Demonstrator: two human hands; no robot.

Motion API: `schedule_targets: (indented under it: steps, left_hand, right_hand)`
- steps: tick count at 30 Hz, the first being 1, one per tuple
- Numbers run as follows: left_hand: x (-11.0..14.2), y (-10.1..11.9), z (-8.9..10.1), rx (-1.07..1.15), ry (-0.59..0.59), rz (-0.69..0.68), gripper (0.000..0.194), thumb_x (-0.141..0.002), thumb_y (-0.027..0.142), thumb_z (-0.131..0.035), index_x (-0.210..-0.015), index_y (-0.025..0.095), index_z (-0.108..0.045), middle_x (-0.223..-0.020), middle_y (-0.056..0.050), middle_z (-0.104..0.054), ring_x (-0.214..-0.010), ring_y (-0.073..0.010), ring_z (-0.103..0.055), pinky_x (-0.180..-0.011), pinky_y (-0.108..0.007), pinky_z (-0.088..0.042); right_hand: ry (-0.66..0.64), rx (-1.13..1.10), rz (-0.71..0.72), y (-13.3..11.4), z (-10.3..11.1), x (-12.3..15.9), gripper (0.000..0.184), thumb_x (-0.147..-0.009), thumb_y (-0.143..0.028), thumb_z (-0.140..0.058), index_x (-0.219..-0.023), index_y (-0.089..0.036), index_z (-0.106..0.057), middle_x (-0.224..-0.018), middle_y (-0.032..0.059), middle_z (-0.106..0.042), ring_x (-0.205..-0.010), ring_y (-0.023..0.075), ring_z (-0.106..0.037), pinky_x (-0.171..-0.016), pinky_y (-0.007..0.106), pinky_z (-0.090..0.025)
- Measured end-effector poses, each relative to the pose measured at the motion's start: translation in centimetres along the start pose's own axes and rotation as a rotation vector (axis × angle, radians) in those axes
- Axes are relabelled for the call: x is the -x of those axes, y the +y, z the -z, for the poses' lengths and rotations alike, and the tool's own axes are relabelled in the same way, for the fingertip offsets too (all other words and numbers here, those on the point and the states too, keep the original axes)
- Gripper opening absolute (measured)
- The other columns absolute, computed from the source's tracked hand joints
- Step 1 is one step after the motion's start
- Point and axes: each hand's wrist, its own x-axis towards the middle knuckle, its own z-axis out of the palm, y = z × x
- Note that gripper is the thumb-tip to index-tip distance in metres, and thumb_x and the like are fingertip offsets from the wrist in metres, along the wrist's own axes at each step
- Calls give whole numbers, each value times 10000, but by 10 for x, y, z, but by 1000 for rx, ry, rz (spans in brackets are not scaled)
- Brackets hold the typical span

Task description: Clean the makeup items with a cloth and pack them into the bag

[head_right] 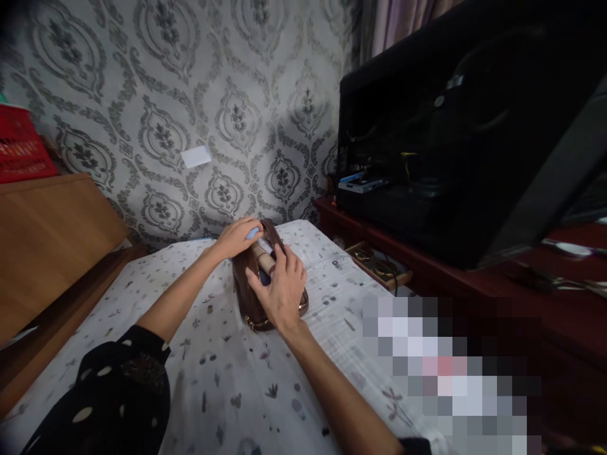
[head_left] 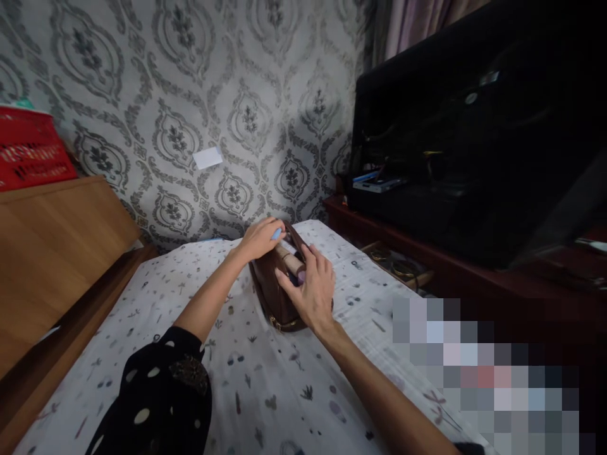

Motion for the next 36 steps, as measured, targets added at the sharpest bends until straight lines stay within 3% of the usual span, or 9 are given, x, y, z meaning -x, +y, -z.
schedule_targets:
  steps: [3,6,12,16,19,26,30,34,36]
  left_hand:
    - [-6,-4,-11,81,125,-25,362,-1013,326,-391,-1295,236,-600,-1309,-76,-596,-1238,-216,-527,-1051,-329,-426]
    - [-17,-7,-24,129,121,-57,368,-1016,325,-396,-1277,221,-633,-1403,-69,-569,-1336,-214,-457,-1134,-340,-354]
    - [-31,-9,-37,146,121,-36,335,-1020,336,-380,-1013,202,-687,-1069,-58,-676,-1104,-204,-573,-1070,-344,-406]
    - [-30,-5,-40,166,164,0,301,-1006,339,-410,-935,212,-674,-1043,-59,-650,-1081,-218,-569,-1006,-340,-436]
    - [-30,-6,-41,199,204,35,268,-982,343,-463,-881,222,-679,-1015,-52,-667,-1061,-216,-581,-949,-306,-452]
    - [0,-69,-9,266,429,391,383,-999,347,-323,-1087,165,-649,-973,-66,-701,-927,-210,-623,-844,-281,-449]
    - [58,-120,17,310,229,542,286,-824,481,-630,-802,205,-698,-617,-1,-632,-720,-224,-619,-679,-268,-431]
    - [102,-145,11,443,-77,594,337,-425,288,-934,-656,213,-700,-565,-13,-677,-634,-231,-635,-599,-262,-427]
    - [103,-150,-2,510,-73,587,320,-517,319,-925,-711,194,-703,-656,-26,-714,-653,-204,-648,-630,-275,-469]
  right_hand:
    - [4,-3,14,0,-1,0,748,-841,-652,-546,-1384,-140,-496,-1380,210,-537,-1251,360,-482,-997,531,-400]
    - [12,6,27,1,-1,-1,744,-839,-653,-550,-1365,-127,-514,-1364,208,-552,-1236,353,-495,-996,525,-407]
    - [-36,85,31,-5,5,-3,725,-842,-655,-544,-1335,-124,-550,-1361,220,-551,-1219,371,-504,-986,540,-414]
    - [-107,227,82,-16,9,-2,834,-779,-703,-609,-1340,-88,-558,-1366,270,-515,-1224,418,-471,-1006,592,-377]
    - [-127,294,91,-22,10,-1,700,-781,-604,-659,-1271,-106,-619,-1378,272,-492,-1230,426,-448,-993,589,-374]
    - [-114,276,116,-19,12,-2,550,-815,-504,-643,-1227,-140,-660,-1367,231,-490,-1201,384,-452,-970,529,-394]
    - [-88,267,125,-19,13,-2,525,-809,-498,-653,-1193,-141,-678,-1342,229,-497,-1178,382,-456,-963,531,-397]
    - [-101,245,118,-20,14,-2,498,-804,-493,-665,-1191,-180,-688,-1343,212,-491,-1178,387,-449,-950,544,-399]
    - [-110,240,114,-20,14,-3,509,-803,-489,-668,-1211,-185,-683,-1350,210,-485,-1184,391,-443,-952,549,-398]
